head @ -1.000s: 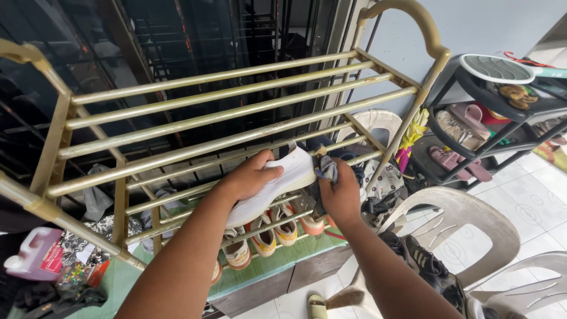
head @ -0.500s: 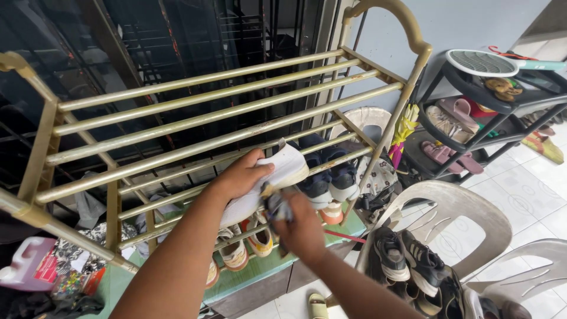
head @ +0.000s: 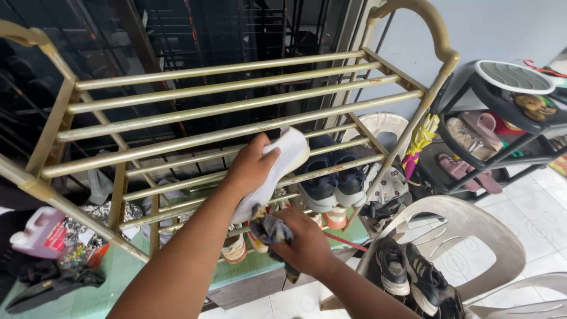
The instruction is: Cleaning a pair of white shoes with a cloth near a shoe rack.
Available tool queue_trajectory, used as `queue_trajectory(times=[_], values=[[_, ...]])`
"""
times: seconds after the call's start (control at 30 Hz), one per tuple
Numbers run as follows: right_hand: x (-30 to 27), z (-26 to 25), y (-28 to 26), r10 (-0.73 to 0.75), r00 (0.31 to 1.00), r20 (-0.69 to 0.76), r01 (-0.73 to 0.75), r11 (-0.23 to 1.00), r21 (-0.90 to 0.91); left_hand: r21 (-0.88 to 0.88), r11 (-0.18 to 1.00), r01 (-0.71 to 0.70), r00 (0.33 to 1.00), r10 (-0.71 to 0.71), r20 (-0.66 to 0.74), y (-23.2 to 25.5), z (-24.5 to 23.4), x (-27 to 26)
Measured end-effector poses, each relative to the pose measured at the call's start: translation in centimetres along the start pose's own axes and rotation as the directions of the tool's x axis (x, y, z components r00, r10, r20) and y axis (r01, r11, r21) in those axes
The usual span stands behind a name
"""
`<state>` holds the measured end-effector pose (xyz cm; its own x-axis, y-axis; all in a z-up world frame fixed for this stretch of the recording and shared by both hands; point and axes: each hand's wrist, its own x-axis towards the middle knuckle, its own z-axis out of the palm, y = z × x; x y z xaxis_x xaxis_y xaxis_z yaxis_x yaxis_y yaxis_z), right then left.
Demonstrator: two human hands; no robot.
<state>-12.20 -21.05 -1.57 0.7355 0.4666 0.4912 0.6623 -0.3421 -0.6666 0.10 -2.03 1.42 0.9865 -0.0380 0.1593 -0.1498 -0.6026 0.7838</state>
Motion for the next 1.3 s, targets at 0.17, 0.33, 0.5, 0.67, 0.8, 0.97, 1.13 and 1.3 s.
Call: queue_trajectory(times=[0.17, 0.33, 0.5, 0.67, 0.8, 0.97, 1.13, 1.3], values=[[-0.8, -2.3, 4.7, 0.143, 0.967, -0.209, -0.120, 0.985, 0.121, 0.049, 0.998, 0.033, 0.998, -0.030, -0.054, 0.5, 1.4, 2.4], [1.1, -3.7, 11.2, 0.466, 0.825, -0.319, -0.223, 0.787, 0.575, 0.021, 0.994, 0.110, 0.994, -0.110, -0.010, 1.3, 2.5, 2.5], [6.5, -4.9, 8.1, 0.261, 0.883, -0.390, -0.214, 0.963, 0.162, -0.016, 0.991, 0.132, 0.991, -0.133, -0.029, 1.2, 2.5, 2.5], [4.6, -1.6, 6.7, 0.271, 0.893, -0.360, -0.246, 0.963, 0.113, 0.015, 0.993, 0.121, 0.990, -0.120, -0.068, 0.4, 2.9, 2.5], [1.6, -1.0, 5.2, 0.345, 0.914, -0.212, -0.301, 0.929, 0.214, 0.015, 0.998, 0.064, 0.993, -0.062, -0.100, -0.1, 3.5, 2.4], [0.5, -3.8, 9.2, 0.128, 0.981, -0.144, -0.098, 0.975, 0.201, -0.114, 0.974, -0.197, 0.974, 0.180, -0.139, -1.1, 2.0, 1.5], [4.0, -6.7, 10.0, -0.058, 0.956, -0.288, 0.082, 0.994, 0.073, -0.009, 0.940, -0.342, 0.898, 0.324, -0.296, 0.1, -2.1, -4.1], [5.6, -2.5, 9.5, 0.056, 0.970, -0.236, -0.003, 0.975, 0.222, 0.232, 0.854, 0.465, 0.883, -0.465, -0.055, 4.0, -3.1, -6.8]])
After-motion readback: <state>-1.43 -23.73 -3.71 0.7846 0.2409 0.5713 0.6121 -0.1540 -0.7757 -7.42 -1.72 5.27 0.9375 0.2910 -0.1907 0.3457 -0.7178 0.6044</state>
